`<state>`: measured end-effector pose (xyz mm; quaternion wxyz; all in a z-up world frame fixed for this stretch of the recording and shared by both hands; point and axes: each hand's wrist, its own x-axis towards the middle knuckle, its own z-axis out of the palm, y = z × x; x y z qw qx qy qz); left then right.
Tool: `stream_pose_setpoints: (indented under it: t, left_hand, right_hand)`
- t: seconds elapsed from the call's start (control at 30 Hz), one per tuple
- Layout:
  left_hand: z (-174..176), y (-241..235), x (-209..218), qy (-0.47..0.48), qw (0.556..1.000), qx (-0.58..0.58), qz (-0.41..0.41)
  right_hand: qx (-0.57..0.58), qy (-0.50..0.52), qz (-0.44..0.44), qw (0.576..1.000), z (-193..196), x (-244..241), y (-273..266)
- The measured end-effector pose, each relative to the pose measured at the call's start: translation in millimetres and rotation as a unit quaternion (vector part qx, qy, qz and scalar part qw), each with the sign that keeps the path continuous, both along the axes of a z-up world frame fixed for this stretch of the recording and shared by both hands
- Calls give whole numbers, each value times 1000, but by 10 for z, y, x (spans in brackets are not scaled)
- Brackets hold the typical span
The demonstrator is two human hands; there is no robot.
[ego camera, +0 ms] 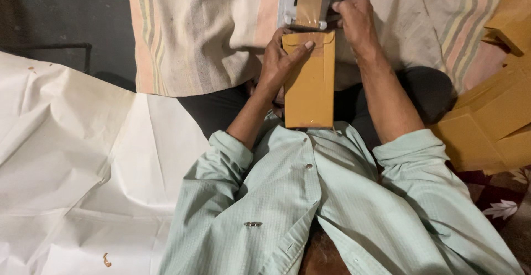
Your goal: The person sits on the floor and repeatedly tapes small cardboard boxes using a handheld tape dispenser. They apply tape to the seams, press it down, and rotate the boxes to seal different sides.
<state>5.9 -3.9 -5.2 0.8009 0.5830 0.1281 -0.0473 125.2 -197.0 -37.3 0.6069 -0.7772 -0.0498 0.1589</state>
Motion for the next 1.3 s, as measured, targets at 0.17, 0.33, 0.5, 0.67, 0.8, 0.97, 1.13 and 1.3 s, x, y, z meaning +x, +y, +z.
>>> stream_pose_setpoints:
  t: [0.17, 0.33, 0.5, 0.67, 0.8, 0.97, 1.13, 1.3]
  left_hand:
    - [-94, -180, 172, -18, 995, 93, 15]
    - [-130, -193, 155, -33, 991, 132, -1]
    - [-158, -28, 102, -22, 999, 33, -4]
    - [-177, -53, 116, -20, 997, 80, 1]
    - [-267, -45, 83, -63, 996, 54, 14]
    - [-332, -84, 109, -52, 996, 73, 21]
    - [-335, -89, 100, -17, 995, 98, 26]
    - [-417, -31, 128, -26, 993, 114, -7]
  right_hand:
    - [1, -70, 19, 997, 77, 78, 57]
    - [-61, -127, -23, 990, 47, 110, 15]
    - [-130, -186, -98, 969, -160, -62, 63]
    - [-88, 30, -91, 992, -30, -22, 339]
    - [117, 54, -83, 988, 292, -63, 517]
    - [33, -17, -150, 988, 679, -66, 646]
    - [18, -36, -99, 994, 922, -325, 544]
    - [119, 124, -127, 977, 856, -695, 543]
